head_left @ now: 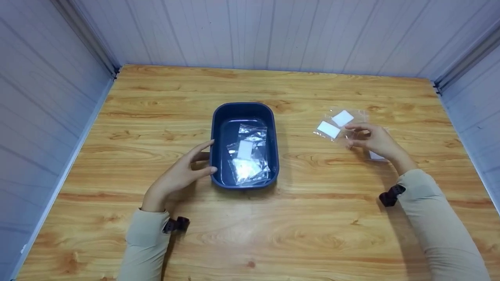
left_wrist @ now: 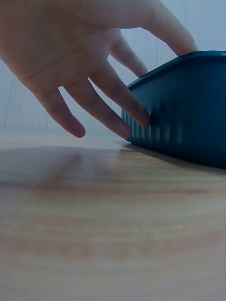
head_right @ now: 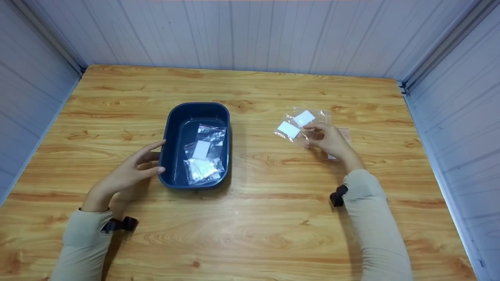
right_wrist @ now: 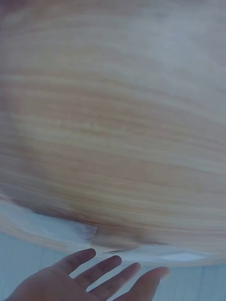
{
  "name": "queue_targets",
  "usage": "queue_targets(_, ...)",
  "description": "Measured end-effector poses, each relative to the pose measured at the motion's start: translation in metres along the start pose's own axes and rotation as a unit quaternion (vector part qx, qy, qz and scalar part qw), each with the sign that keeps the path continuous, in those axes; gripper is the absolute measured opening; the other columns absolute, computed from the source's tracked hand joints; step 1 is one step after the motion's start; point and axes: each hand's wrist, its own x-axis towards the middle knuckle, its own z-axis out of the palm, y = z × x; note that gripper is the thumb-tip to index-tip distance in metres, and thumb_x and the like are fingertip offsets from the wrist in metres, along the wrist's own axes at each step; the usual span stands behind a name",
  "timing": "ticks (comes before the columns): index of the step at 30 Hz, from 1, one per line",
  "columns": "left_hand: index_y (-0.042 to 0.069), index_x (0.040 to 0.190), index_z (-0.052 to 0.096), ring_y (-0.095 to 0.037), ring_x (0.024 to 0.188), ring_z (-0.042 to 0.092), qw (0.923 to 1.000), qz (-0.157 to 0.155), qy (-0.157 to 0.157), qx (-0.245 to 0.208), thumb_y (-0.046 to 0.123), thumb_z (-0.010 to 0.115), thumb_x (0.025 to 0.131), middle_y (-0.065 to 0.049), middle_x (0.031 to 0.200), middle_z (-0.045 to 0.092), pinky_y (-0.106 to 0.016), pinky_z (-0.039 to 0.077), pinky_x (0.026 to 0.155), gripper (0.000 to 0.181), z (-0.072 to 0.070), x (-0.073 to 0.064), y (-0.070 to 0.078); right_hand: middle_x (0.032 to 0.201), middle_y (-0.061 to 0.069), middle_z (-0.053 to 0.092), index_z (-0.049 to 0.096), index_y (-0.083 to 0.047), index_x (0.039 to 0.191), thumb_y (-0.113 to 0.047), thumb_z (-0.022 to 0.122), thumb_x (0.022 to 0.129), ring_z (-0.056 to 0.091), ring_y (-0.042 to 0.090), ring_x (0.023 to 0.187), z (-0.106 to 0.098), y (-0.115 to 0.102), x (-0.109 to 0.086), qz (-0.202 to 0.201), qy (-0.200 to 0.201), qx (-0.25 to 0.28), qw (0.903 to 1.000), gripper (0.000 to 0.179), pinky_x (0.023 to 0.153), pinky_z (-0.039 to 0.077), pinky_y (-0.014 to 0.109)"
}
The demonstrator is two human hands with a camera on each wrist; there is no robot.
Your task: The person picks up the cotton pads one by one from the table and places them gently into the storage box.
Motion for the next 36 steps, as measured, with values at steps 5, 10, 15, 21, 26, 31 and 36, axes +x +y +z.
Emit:
queue_targets(5, 0.031, 0.156, 0.029, -0.034, 0.137, 0.042, 1.0, 0.005, -0.001, 0.006, 0.031, 0.071, 0.093, -0.017, 0.147, 0.046, -0.057, 0.026, 0.114, 0.076, 0.0, 0.001, 0.001, 0.125, 0.027, 0.057, 0.055, 0.007, 0.135, 0.007, 0.07, 0.088, 0.054, 0.04, 0.107, 0.0, 0.003, 0.003, 0.006, -0.008, -0.003, 0.9999, 0.049, 0.095, 0.048, 0.045)
queue_targets(10, 0.03, 0.156, 0.029, -0.034, 0.137, 0.042, 0.9999, 0.009, -0.005, 0.0, 0.031, 0.071, 0.093, -0.017, 0.147, 0.046, -0.056, 0.027, 0.114, 0.076, 0.0, 0.0, 0.001, 0.127, 0.024, 0.058, 0.056, 0.005, 0.135, 0.004, 0.072, 0.088, 0.055, 0.037, 0.11, 0.001, 0.005, 0.005, 0.001, -0.016, -0.004, 0.9999, 0.05, 0.093, 0.048, 0.032)
queue_targets(15, 0.029, 0.157, 0.029, -0.034, 0.137, 0.041, 0.9999, 0.011, -0.009, -0.009, 0.03, 0.071, 0.093, -0.017, 0.147, 0.046, -0.056, 0.028, 0.114, 0.076, 0.001, 0.0, 0.001, 0.127, 0.021, 0.058, 0.057, 0.002, 0.136, -0.001, 0.076, 0.086, 0.055, 0.033, 0.113, 0.0, 0.007, 0.006, -0.005, -0.033, -0.006, 0.9994, 0.054, 0.091, 0.047, 0.023)
queue_targets(21, 0.03, 0.156, 0.029, -0.034, 0.137, 0.041, 1.0, 0.004, -0.007, -0.005, 0.032, 0.071, 0.093, -0.017, 0.147, 0.046, -0.057, 0.025, 0.115, 0.076, 0.0, -0.001, 0.002, 0.132, 0.024, 0.054, 0.056, 0.004, 0.135, 0.005, 0.077, 0.082, 0.049, 0.04, 0.124, 0.0, 0.008, 0.009, -0.014, -0.047, -0.017, 0.9986, 0.056, 0.105, 0.039, 0.052)
queue_targets(26, 0.032, 0.156, 0.029, -0.034, 0.137, 0.042, 1.0, 0.002, -0.007, -0.006, 0.032, 0.07, 0.093, -0.016, 0.147, 0.046, -0.057, 0.024, 0.115, 0.075, 0.0, -0.001, 0.001, 0.13, 0.025, 0.055, 0.059, 0.005, 0.131, 0.005, 0.076, 0.082, 0.049, 0.041, 0.123, 0.002, 0.007, 0.011, -0.019, -0.038, -0.025, 0.9988, 0.052, 0.105, 0.038, 0.056)
queue_targets(31, 0.03, 0.157, 0.029, -0.034, 0.136, 0.042, 0.9999, 0.01, -0.007, -0.008, 0.03, 0.07, 0.094, -0.018, 0.147, 0.046, -0.056, 0.026, 0.114, 0.076, 0.0, -0.001, 0.001, 0.123, 0.02, 0.055, 0.062, 0.002, 0.129, 0.002, 0.077, 0.084, 0.052, 0.032, 0.11, 0.004, 0.009, 0.014, -0.015, -0.026, -0.054, 0.9981, 0.047, 0.093, 0.044, 0.035)
queue_targets(36, 0.029, 0.157, 0.029, -0.035, 0.136, 0.042, 0.9999, 0.012, -0.008, -0.009, 0.03, 0.071, 0.093, -0.018, 0.147, 0.046, -0.057, 0.026, 0.114, 0.076, 0.001, 0.0, 0.0, 0.116, 0.017, 0.053, 0.065, 0.002, 0.124, 0.001, 0.078, 0.083, 0.05, 0.025, 0.099, 0.006, 0.008, 0.017, -0.015, -0.019, -0.054, 0.9983, 0.043, 0.08, 0.042, 0.022)
